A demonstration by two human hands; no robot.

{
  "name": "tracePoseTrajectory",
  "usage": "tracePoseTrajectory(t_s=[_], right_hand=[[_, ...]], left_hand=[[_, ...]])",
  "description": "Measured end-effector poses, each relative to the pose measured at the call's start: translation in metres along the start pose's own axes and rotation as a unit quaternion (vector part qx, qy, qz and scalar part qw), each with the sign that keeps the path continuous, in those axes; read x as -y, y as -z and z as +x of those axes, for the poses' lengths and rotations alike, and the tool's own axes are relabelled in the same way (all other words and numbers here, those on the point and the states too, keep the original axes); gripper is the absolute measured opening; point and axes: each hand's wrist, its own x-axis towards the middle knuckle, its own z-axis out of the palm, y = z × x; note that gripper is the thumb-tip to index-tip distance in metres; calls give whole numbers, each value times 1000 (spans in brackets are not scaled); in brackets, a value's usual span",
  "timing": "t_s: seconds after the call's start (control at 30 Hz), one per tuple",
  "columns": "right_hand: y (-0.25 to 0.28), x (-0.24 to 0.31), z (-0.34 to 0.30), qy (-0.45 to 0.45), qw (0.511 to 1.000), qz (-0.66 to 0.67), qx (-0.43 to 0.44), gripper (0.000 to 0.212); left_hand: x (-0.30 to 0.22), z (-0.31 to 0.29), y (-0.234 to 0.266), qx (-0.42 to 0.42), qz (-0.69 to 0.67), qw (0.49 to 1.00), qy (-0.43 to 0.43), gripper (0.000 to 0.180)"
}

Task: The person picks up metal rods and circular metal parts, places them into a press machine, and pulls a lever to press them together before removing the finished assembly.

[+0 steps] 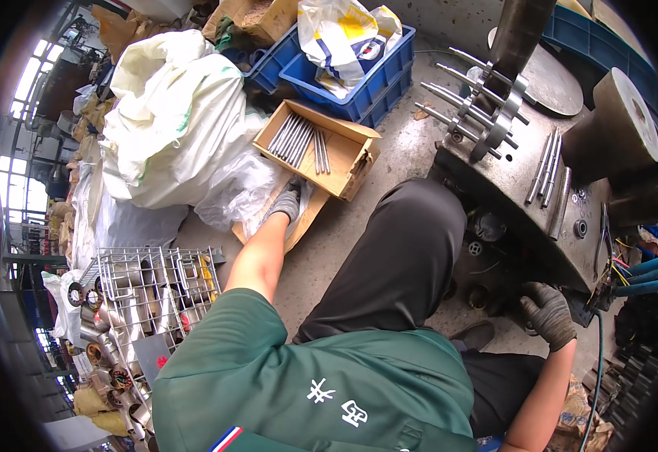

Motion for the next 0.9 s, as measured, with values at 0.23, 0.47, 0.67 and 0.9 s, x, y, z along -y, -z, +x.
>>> tracePoseTrajectory(t_s=[0.23,0.47,0.67,0.9], right_hand=[[-10,-25,15,-10,997,-69,15,31],[-16,-42,24,-40,995,-85,35,39],[-16,-35,26,-45,991,-116,49,43],[-15,-33,27,-21,977,-207,50,53]], left_hand=[[27,64,-33,-35,348,935,-50,66],[26,73,-34,3,368,929,-46,65],[27,73,-23,19,346,936,-65,63],[45,77,-15,63,355,925,-117,61]])
